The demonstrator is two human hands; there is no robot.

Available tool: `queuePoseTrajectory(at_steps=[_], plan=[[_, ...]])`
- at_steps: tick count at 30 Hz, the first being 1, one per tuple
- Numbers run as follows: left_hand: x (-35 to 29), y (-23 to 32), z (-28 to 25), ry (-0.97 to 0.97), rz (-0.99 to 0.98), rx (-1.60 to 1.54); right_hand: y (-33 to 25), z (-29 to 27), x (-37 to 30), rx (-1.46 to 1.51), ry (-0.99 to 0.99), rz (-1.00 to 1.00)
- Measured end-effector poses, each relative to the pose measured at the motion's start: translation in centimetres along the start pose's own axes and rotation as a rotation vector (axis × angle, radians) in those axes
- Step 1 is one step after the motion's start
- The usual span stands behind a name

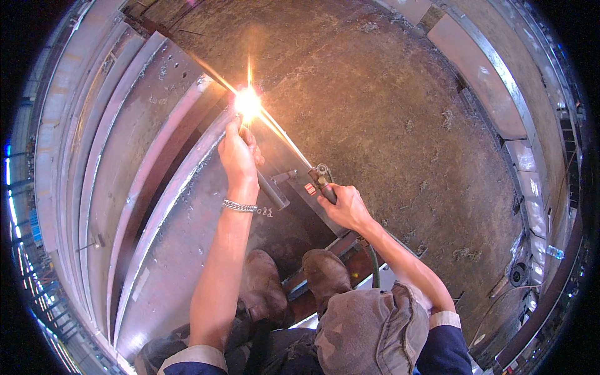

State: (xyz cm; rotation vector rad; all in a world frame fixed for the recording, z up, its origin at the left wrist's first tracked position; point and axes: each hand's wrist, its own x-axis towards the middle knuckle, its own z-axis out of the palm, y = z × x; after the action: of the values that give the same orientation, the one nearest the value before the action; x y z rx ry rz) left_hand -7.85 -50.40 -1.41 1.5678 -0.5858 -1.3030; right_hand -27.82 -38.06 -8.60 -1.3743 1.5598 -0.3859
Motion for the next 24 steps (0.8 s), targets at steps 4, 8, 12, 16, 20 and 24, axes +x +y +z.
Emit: queuePoseTrajectory(at_steps=[4,8,12,16,20,24], plan=[[-0.05,-0.08,0.06,0.016,0.003,0.006,-0.04,-0.06,0.03,0.003,-0.011,0.008],[-0.15,0.08,0.13,0.009,-0.003,-0.002,0.01,-0.05,0.11,-0.017,-0.022,0.019],[-0.15,0.09,0.16,0.012,0.0,0.006,0.1,0.07,0.07,-0.028,0.007,-0.017],[-0.01,-0.04,0.05,0.002,-0.002,-0.006,0.1,0.16,0.0,-0.037,0.018,-0.016],[0.16,-0.19,-0.11,-0.008,0.009,-0.002,0.02,0.07,0.0,-0.038,0.0,0.008],[0.17,-0.3,-0.19,-0.005,0.023,0.01,-0.07,0.01,0.02,-0.048,-0.003,0.002]])
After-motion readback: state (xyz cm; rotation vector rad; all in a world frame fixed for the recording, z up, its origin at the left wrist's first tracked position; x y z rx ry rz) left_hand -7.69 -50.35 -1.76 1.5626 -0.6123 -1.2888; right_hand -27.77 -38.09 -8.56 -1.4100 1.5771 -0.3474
